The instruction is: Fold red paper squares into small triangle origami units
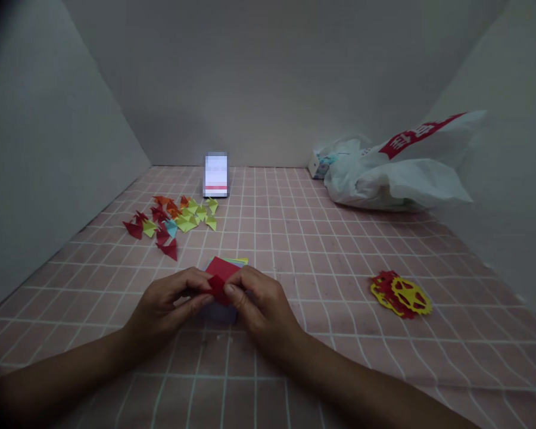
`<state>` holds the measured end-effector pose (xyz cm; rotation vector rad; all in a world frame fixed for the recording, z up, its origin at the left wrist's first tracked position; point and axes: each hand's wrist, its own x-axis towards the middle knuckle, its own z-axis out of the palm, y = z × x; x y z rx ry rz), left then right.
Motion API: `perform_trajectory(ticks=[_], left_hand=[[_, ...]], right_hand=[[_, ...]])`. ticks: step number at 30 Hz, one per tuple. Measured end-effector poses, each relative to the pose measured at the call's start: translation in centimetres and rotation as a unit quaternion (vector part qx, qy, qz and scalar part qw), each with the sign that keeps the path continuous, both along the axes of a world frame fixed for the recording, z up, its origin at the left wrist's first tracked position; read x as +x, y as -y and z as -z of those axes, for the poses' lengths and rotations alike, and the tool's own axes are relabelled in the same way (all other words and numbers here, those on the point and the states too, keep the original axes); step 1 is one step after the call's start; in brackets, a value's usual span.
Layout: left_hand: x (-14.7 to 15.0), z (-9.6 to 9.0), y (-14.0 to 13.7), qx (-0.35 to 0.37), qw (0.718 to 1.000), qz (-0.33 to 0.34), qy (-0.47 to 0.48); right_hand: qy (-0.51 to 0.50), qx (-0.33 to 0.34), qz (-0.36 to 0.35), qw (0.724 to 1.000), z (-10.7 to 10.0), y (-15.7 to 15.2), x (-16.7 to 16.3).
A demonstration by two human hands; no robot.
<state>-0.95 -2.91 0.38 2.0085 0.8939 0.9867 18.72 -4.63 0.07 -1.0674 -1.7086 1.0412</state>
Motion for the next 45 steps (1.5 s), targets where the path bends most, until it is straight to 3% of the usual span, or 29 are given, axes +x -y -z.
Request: perform_trajectory(ticks=[24, 36, 42, 45], left_hand=[[-0.06, -0.04, -0.33, 0.058, 0.998, 0.029, -0.014], [-0.33, -0.12, -0.48, 0.124, 0.991, 0.039, -0.025], [-0.47, -0.17, -0.34, 0.095, 0.995, 0.010, -0.008], [-0.45, -0.20, -0.43, 0.059, 0.998, -0.004, 0.010]], right_hand=[[0.016, 0.005, -0.010, 1.000, -0.11, -0.23, 0.19], [-0.027, -0.036, -0.021, 0.999, 0.29, -0.34, 0.12], [-0.101, -0.107, -0.040, 0.988, -0.08, -0.52, 0.32], [-0.089, -0.077, -0.052, 0.992, -0.25, -0.59, 0.35]])
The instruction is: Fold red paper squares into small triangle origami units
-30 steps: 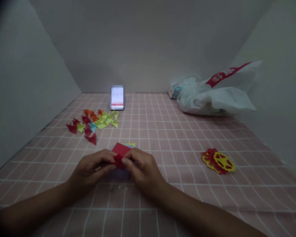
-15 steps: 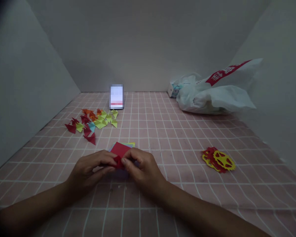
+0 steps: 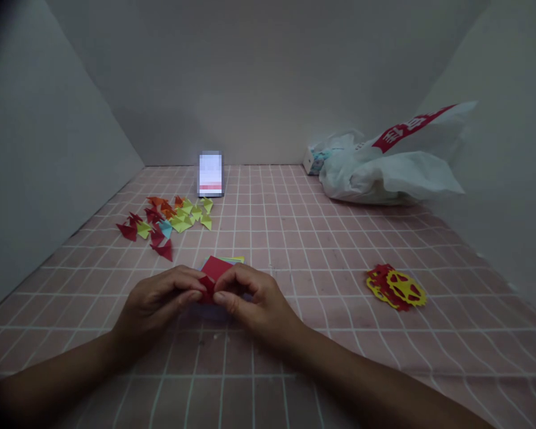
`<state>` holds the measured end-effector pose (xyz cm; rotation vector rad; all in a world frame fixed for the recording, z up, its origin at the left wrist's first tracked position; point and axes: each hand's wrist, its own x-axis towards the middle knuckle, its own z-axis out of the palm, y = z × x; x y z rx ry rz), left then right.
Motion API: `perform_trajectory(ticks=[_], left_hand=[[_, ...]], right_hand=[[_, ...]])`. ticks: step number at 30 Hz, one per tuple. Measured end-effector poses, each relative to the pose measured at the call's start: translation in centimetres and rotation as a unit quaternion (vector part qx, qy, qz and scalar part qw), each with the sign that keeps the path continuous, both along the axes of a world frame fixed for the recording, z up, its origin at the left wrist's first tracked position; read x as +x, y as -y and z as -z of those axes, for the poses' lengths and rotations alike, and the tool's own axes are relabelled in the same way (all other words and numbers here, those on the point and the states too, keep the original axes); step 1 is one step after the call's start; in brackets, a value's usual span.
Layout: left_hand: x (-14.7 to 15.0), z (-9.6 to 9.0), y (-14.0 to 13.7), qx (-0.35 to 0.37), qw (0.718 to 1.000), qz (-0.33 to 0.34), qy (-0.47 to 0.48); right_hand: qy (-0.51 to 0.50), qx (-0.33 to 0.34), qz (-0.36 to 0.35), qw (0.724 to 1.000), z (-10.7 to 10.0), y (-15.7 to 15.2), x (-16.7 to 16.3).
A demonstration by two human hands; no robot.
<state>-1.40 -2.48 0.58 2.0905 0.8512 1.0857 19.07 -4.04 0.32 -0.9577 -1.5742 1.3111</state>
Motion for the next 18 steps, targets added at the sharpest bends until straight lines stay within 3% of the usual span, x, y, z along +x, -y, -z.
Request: perform_trajectory(ticks=[4, 11, 15, 18], left_hand=[[0.10, 0.01, -0.13, -0.033, 0.999, 0.001, 0.016], [-0.22, -0.21, 0.24, -0.065, 0.997, 0.034, 0.012], [-0.05, -0.37, 0.64, -0.182, 0.982, -0.013, 0.042], [0.29, -0.50, 0.50, -0.307, 0.948, -0.022, 0.087]], right_hand=[[0.021, 0.053, -0.004, 0.998, 0.16, 0.00, -0.04], [0.046, 0.087, 0.008, 0.995, 0.62, 0.08, 0.01], [0.058, 0.091, 0.003, 0.994, 0.52, 0.12, -0.08], [0.059, 0.104, 0.005, 0.993, 0.63, 0.05, -0.15]])
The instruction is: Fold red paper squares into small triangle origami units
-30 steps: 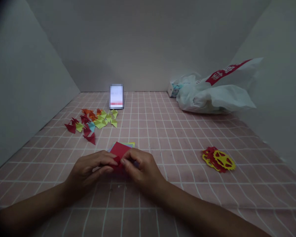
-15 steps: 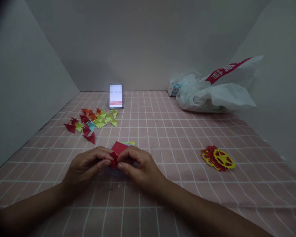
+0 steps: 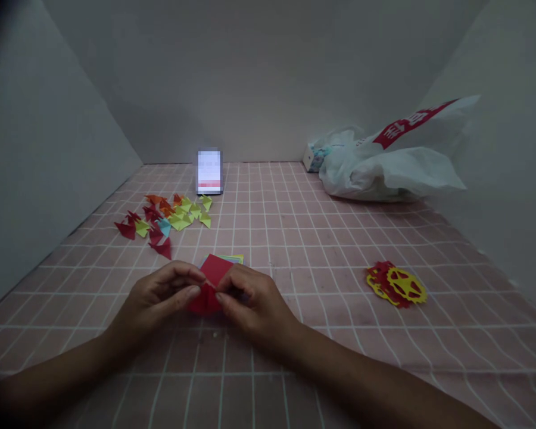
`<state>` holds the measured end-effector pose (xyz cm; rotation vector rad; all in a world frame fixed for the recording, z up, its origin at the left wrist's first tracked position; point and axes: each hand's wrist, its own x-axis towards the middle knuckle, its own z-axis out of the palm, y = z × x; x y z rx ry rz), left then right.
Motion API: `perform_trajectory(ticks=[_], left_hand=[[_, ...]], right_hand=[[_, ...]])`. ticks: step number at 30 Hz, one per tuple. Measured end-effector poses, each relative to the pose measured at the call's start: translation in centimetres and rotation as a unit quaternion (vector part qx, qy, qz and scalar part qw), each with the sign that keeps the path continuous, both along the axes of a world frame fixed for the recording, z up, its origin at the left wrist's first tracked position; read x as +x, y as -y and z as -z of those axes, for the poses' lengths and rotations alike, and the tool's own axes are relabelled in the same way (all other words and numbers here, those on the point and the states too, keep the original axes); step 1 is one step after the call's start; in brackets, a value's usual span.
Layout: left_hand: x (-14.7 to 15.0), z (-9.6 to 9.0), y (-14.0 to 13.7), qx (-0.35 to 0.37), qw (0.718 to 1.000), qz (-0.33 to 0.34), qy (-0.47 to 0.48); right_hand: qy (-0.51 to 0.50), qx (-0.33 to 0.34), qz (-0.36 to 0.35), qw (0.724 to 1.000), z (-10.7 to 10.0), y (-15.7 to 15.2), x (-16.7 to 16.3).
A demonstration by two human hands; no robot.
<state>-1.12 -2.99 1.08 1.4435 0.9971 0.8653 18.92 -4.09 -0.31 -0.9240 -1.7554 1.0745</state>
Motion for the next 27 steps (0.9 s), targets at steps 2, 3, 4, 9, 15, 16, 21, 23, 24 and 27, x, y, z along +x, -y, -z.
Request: perform_trajectory(ticks=[2, 3, 4, 9, 15, 16, 21, 23, 24, 27], left_hand=[[0.13, -0.15, -0.27, -0.075, 0.997, 0.009, 0.004], [0.14, -0.25, -0.41, -0.101, 0.995, 0.013, -0.001], [0.12, -0.36, -0.51, -0.117, 0.993, 0.020, -0.011], [-0.07, -0.95, -0.41, -0.101, 0.992, 0.031, -0.072], [0.17, -0.98, -0.10, -0.084, 0.992, 0.032, -0.087], [0.21, -0.92, -0.11, -0.087, 0.992, 0.033, -0.088], [0.27, -0.58, -0.25, -0.089, 0.991, 0.035, -0.092], [0.24, -0.49, -0.26, -0.083, 0.991, 0.038, -0.097], [0.23, -0.46, -0.25, -0.080, 0.991, 0.040, -0.100], [0.18, -0.47, -0.15, -0.067, 0.991, 0.042, -0.113]], right_hand=[[0.000, 0.009, 0.003, 1.000, 0.18, -0.07, 0.00], [0.000, 0.013, 0.004, 1.000, 0.28, -0.10, 0.01], [0.002, 0.014, 0.005, 1.000, 0.37, -0.12, 0.03], [0.023, 0.006, -0.002, 1.000, 0.51, -0.09, 0.07], [0.031, -0.004, -0.016, 0.999, 0.36, -0.03, -0.10], [0.031, -0.002, -0.017, 0.999, 0.37, -0.02, -0.12], [0.026, -0.003, -0.016, 1.000, 0.52, 0.07, -0.15], [0.030, -0.011, -0.017, 0.999, 0.60, 0.11, -0.15], [0.034, -0.015, -0.018, 0.999, 0.63, 0.13, -0.17], [0.043, -0.022, -0.012, 0.999, 0.73, 0.17, -0.25]])
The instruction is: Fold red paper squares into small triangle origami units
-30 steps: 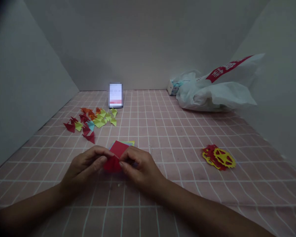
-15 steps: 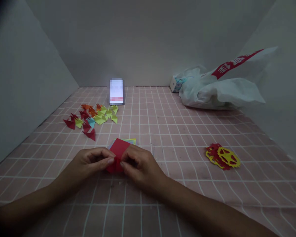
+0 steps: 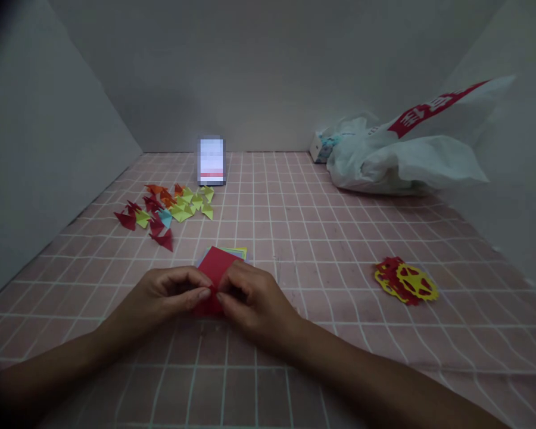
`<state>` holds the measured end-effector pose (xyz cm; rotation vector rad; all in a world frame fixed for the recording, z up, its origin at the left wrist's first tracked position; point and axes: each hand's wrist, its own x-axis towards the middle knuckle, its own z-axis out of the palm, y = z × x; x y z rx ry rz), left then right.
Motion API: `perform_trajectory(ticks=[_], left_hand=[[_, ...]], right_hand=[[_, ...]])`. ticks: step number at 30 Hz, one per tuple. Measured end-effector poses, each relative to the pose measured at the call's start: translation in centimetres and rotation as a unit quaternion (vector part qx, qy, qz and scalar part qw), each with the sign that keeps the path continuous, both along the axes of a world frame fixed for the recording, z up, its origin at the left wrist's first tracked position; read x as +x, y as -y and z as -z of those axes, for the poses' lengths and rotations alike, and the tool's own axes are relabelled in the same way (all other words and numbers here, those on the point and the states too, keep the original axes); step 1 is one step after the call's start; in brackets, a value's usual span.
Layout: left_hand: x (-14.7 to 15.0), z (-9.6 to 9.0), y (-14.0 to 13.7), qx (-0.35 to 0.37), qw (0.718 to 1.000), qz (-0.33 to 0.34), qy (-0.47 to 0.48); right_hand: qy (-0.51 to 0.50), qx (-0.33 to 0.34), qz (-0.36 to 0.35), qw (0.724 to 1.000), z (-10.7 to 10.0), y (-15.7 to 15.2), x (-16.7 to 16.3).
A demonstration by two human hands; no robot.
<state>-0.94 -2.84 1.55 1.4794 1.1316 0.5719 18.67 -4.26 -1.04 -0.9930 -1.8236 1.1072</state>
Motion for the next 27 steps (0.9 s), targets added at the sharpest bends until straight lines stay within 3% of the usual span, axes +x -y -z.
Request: perform_trajectory(ticks=[9, 16, 27], left_hand=[[0.25, -0.43, 0.08, 0.031, 0.999, -0.009, -0.020], [0.38, -0.75, -0.07, 0.031, 0.999, -0.042, 0.014], [0.67, -0.27, 0.49, 0.026, 0.997, -0.049, 0.045]], right_hand=[[-0.002, 0.001, 0.003, 1.000, -0.25, 0.23, 0.08], [-0.029, 0.118, -0.033, 0.992, -0.53, 0.26, -0.06], [-0.024, 0.088, -0.003, 0.996, -0.32, 0.56, -0.29]])
